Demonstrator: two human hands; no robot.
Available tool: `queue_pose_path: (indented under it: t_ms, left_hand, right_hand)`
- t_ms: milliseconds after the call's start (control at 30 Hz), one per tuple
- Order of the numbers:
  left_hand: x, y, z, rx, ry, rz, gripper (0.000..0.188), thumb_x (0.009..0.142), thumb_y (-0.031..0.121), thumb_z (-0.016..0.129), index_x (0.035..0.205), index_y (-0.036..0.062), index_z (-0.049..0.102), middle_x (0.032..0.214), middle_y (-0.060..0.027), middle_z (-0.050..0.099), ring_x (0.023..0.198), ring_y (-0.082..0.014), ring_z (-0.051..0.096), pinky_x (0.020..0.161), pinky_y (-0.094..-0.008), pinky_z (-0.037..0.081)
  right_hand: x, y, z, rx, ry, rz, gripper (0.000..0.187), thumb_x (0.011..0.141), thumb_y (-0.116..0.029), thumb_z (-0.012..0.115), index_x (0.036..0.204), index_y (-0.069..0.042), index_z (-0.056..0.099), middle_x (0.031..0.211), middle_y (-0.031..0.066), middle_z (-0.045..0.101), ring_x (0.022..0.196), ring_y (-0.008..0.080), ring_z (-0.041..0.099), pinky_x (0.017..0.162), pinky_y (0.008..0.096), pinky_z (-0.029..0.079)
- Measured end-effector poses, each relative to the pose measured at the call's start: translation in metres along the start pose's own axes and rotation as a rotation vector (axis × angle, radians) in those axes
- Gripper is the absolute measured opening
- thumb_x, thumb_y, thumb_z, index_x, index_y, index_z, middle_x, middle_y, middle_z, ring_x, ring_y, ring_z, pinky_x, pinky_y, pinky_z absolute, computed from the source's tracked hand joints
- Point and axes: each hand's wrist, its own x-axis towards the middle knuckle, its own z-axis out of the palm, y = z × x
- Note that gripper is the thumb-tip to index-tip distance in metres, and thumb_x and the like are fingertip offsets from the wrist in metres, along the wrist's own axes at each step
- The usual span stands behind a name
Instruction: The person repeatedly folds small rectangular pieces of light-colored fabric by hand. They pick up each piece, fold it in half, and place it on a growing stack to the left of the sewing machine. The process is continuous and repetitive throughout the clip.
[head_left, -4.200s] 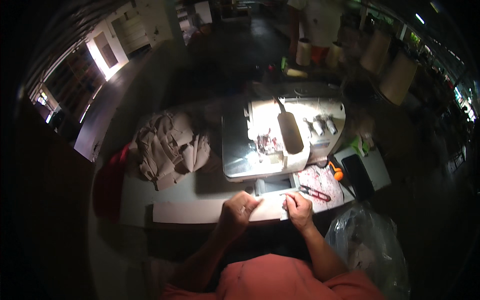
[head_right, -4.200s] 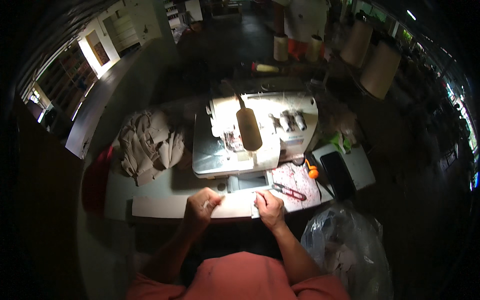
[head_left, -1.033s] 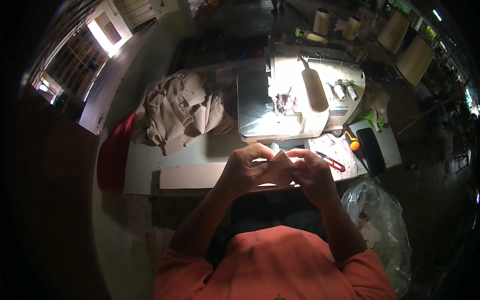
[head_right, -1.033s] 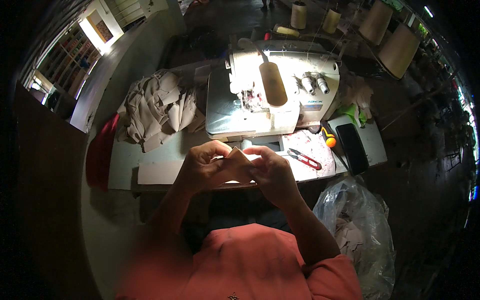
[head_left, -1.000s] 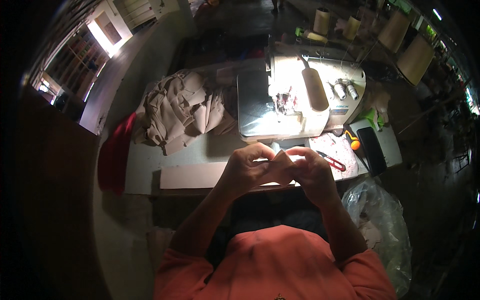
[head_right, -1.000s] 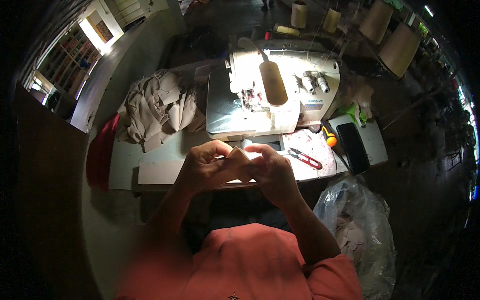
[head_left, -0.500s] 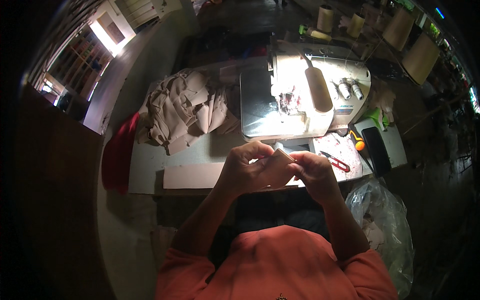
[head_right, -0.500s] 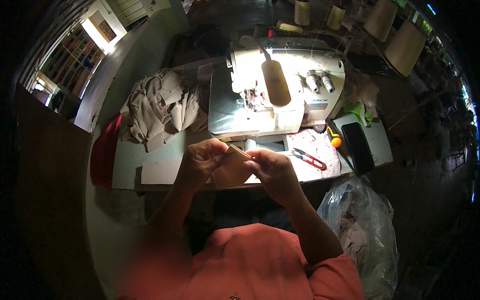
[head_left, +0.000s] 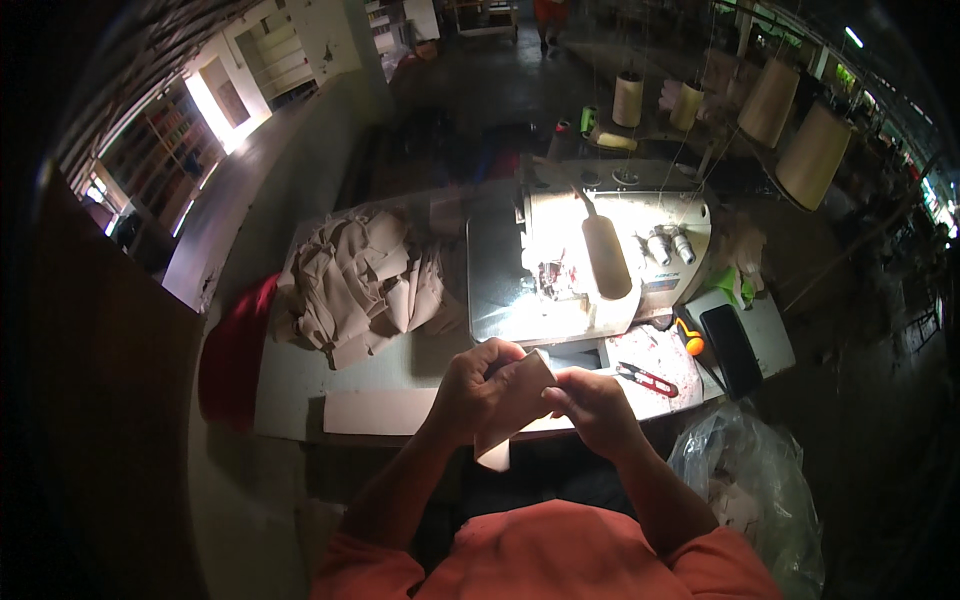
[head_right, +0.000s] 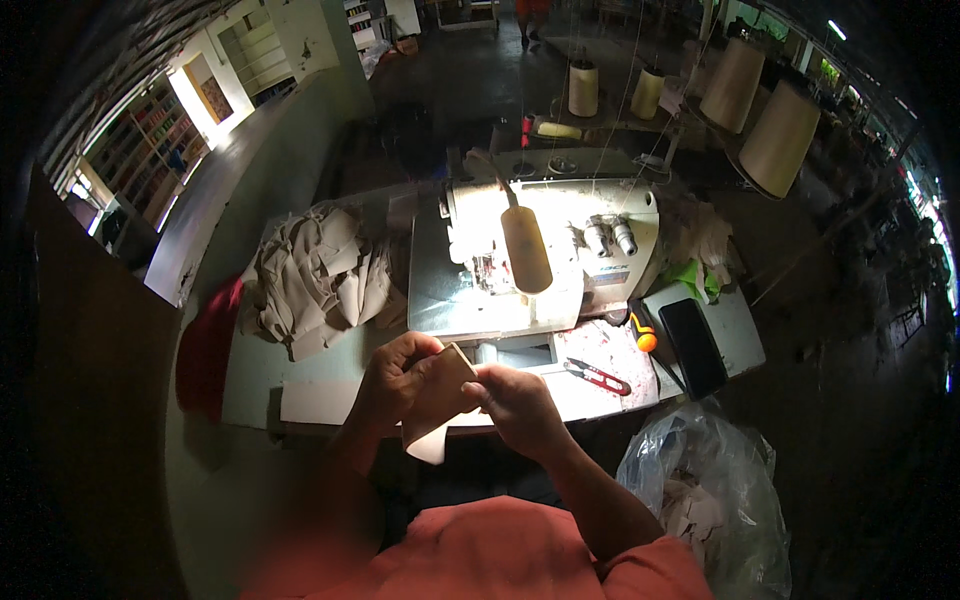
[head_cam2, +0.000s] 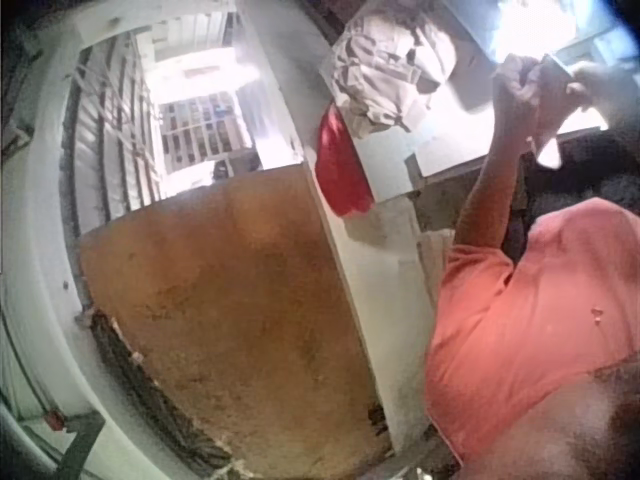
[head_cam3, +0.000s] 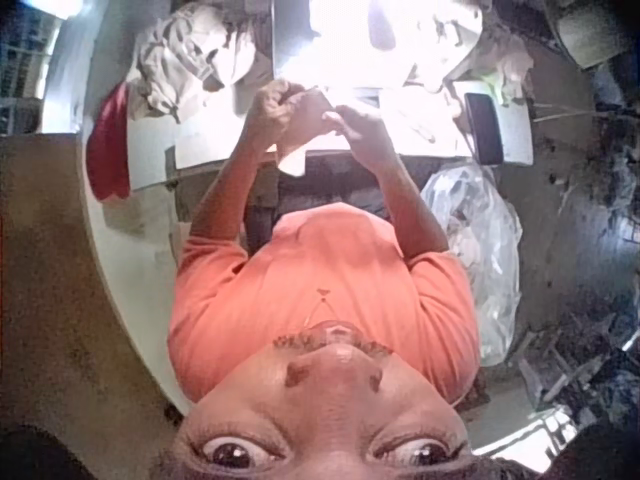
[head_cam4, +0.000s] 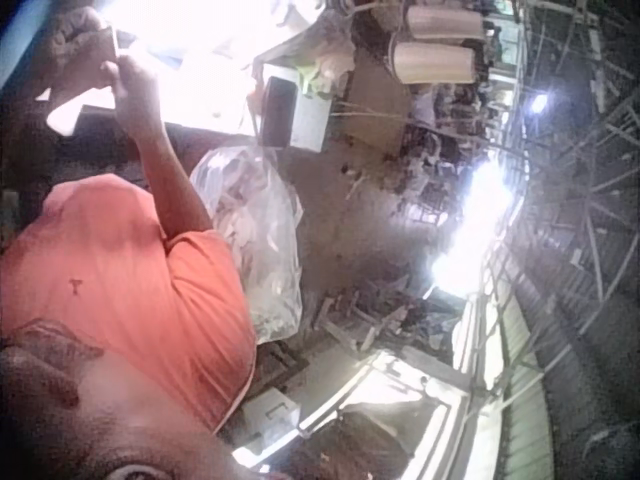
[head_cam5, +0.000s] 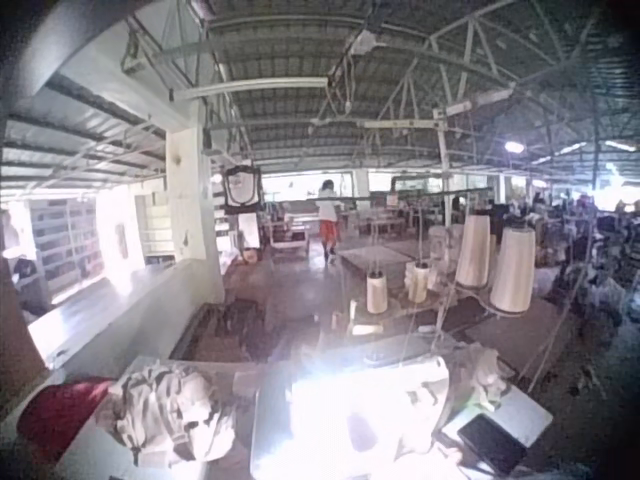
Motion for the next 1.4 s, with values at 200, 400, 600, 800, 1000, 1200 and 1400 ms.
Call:
queue_pose_path:
  t_ms: [200,400,600,800,1000,1200,1400]
  left_hand:
    - [0.04,-0.002,-0.001,0.313,-0.017,0.124,0.013,0.075,0.011,0.055,0.08,-0.0009,0.056,0.067,-0.0143,0.058,0.062,-0.0155,0.057,0.056,-0.027,0.043]
    - [0.069,-0.024,0.009,0.524,-0.001,0.43,0.012,0.072,0.007,0.056,0.081,-0.0009,0.057,0.065,-0.0127,0.054,0.058,-0.0234,0.054,0.054,-0.0311,0.042]
    - [0.055,-0.028,0.014,0.823,0.007,0.591,0.01,0.069,0.005,0.056,0.079,0.0032,0.058,0.073,-0.0096,0.051,0.07,-0.0242,0.051,0.062,-0.0322,0.043]
    - [0.07,-0.035,0.008,0.737,0.016,0.429,0.013,0.067,0.004,0.049,0.08,0.0012,0.051,0.076,-0.0122,0.048,0.073,-0.0278,0.05,0.064,-0.0358,0.043]
    - [0.087,-0.035,0.005,0.693,-0.002,0.478,0.015,0.064,0.004,0.056,0.078,0.0017,0.052,0.073,-0.0103,0.049,0.069,-0.0274,0.05,0.062,-0.0344,0.041]
    - [0.069,-0.029,0.011,0.85,0.119,0.686,0.018,0.065,0.002,0.051,0.082,-0.0027,0.052,0.086,-0.015,0.053,0.08,-0.0277,0.052,0.071,-0.0351,0.042]
    - [0.073,-0.045,0.007,0.638,0.075,0.495,0.021,0.068,-0.001,0.051,0.089,-0.005,0.053,0.093,-0.019,0.053,0.088,-0.0328,0.053,0.077,-0.036,0.043]
  right_hand:
    - [0.019,0.025,0.0,0.303,0.043,0.077,0.017,0.082,-0.013,0.049,0.078,0.002,0.057,0.069,0.0054,0.06,0.061,0.0095,0.053,0.057,0.022,0.043]
    - [0.035,0.047,0.001,0.356,0.114,0.103,0.019,0.081,-0.014,0.052,0.086,0.004,0.055,0.074,0.0074,0.059,0.066,0.0132,0.059,0.055,0.0224,0.046]
    - [0.022,0.063,0.012,0.568,0.182,0.117,0.027,0.08,-0.006,0.052,0.103,0.004,0.045,0.076,0.0088,0.057,0.066,0.0139,0.059,0.058,0.0225,0.047]
    - [0.035,0.058,0.011,0.605,0.196,0.055,0.024,0.081,-0.001,0.049,0.104,0.005,0.046,0.085,0.011,0.057,0.067,0.0155,0.059,0.061,0.0237,0.048]
    - [0.047,0.055,0.006,0.569,0.183,0.04,0.02,0.081,0.001,0.047,0.1,0.006,0.051,0.091,0.0123,0.057,0.068,0.0174,0.059,0.063,0.0249,0.048]
    - [0.05,0.058,0.01,0.553,0.224,0.02,0.02,0.082,-0.002,0.049,0.1,0.006,0.052,0.083,0.0112,0.059,0.068,0.0137,0.058,0.061,0.0228,0.048]
    - [0.046,0.059,0.009,0.465,0.194,0.051,0.021,0.084,-0.001,0.043,0.102,0.006,0.05,0.082,0.014,0.059,0.071,0.0165,0.058,0.066,0.0259,0.049]
